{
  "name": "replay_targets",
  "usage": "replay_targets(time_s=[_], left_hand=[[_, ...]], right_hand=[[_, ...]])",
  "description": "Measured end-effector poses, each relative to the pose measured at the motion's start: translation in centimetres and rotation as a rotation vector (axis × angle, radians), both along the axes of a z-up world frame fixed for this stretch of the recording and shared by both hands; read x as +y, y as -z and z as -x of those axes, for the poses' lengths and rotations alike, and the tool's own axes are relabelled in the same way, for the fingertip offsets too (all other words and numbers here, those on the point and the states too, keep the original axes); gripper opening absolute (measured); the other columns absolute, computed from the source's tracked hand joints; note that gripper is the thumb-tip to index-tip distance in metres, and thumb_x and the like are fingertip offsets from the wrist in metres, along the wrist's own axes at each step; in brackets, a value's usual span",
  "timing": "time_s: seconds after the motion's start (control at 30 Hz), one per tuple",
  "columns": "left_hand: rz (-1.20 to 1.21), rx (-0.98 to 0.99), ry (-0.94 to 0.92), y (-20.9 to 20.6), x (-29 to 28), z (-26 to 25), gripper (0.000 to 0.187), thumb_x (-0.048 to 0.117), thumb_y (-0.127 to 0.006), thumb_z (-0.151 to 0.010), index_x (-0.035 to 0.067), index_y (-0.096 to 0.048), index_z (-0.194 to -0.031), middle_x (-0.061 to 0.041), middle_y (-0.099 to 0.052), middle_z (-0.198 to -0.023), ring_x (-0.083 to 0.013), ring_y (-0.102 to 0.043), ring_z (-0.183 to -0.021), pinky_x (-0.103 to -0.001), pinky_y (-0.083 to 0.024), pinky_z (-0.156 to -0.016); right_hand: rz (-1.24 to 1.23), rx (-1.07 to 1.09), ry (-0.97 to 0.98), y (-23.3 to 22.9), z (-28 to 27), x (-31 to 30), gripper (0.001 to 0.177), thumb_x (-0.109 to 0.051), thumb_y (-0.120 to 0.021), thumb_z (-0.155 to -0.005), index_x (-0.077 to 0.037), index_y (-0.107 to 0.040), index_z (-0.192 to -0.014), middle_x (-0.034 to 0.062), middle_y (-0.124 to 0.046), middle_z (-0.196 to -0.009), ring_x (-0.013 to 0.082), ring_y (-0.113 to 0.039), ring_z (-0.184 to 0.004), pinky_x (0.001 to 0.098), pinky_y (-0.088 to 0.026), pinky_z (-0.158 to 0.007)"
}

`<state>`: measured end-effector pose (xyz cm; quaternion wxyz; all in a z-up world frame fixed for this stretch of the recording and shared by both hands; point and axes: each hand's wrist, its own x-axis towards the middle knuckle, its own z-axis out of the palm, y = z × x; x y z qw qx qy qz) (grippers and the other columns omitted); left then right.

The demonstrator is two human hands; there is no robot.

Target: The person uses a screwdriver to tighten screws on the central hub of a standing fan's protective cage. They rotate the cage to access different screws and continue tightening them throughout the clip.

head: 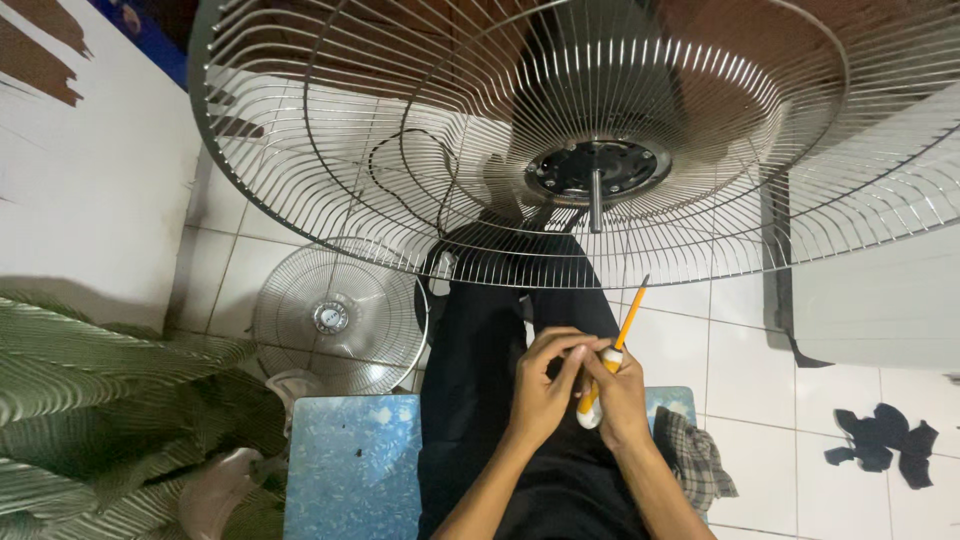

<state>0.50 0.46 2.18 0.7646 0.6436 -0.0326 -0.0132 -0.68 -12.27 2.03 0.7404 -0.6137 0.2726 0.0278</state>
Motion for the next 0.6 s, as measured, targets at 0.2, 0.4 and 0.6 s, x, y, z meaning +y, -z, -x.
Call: replay_targets(time_s=[0.2,0.4,0.6], left_hand=[[-0.016,-0.111,0.019,-0.7,0.6,-0.7,0.018,0.0,-0.069,-0.095,0.002,-0.074,-0.113,-0.01,-0.072,-0.116,-0.0191,-0.072,-0.102,-0.028,-0.058,-0.086],[-0.061,-0.098,-0.009,0.7,0.8,-1.0,0.017,0.0,-0.076,-0.09,0.003,-0.075,-0.106,-0.009,-0.071,-0.107,-0.0167,-0.07,-0.089,-0.026,-0.057,-0.076],[0.003,-0.094,0.091,1.2,1.4,-1.1,0.011,0.002,-0.074,-0.093,0.002,-0.073,-0.104,-0.006,-0.07,-0.103,-0.0127,-0.069,-0.092,-0.024,-0.055,-0.074]], right_hand=[[-0.011,0.08,-0.031,-1.1,0.3,-0.8,0.012,-0.015,-0.067,-0.095,-0.006,-0.068,-0.102,-0.0008,-0.054,-0.061,0.0078,-0.05,-0.048,0.0252,-0.046,-0.045],[-0.025,0.036,-0.052,-1.0,-0.2,-1.4,0.013,-0.014,-0.071,-0.092,-0.006,-0.065,-0.101,-0.0026,-0.054,-0.063,0.0069,-0.047,-0.046,0.024,-0.045,-0.044],[0.073,0.057,-0.168,-1.1,0.0,-2.1,0.015,-0.016,-0.071,-0.093,-0.003,-0.067,-0.099,-0.0011,-0.053,-0.058,0.0069,-0.049,-0.046,0.0239,-0.046,-0.044]])
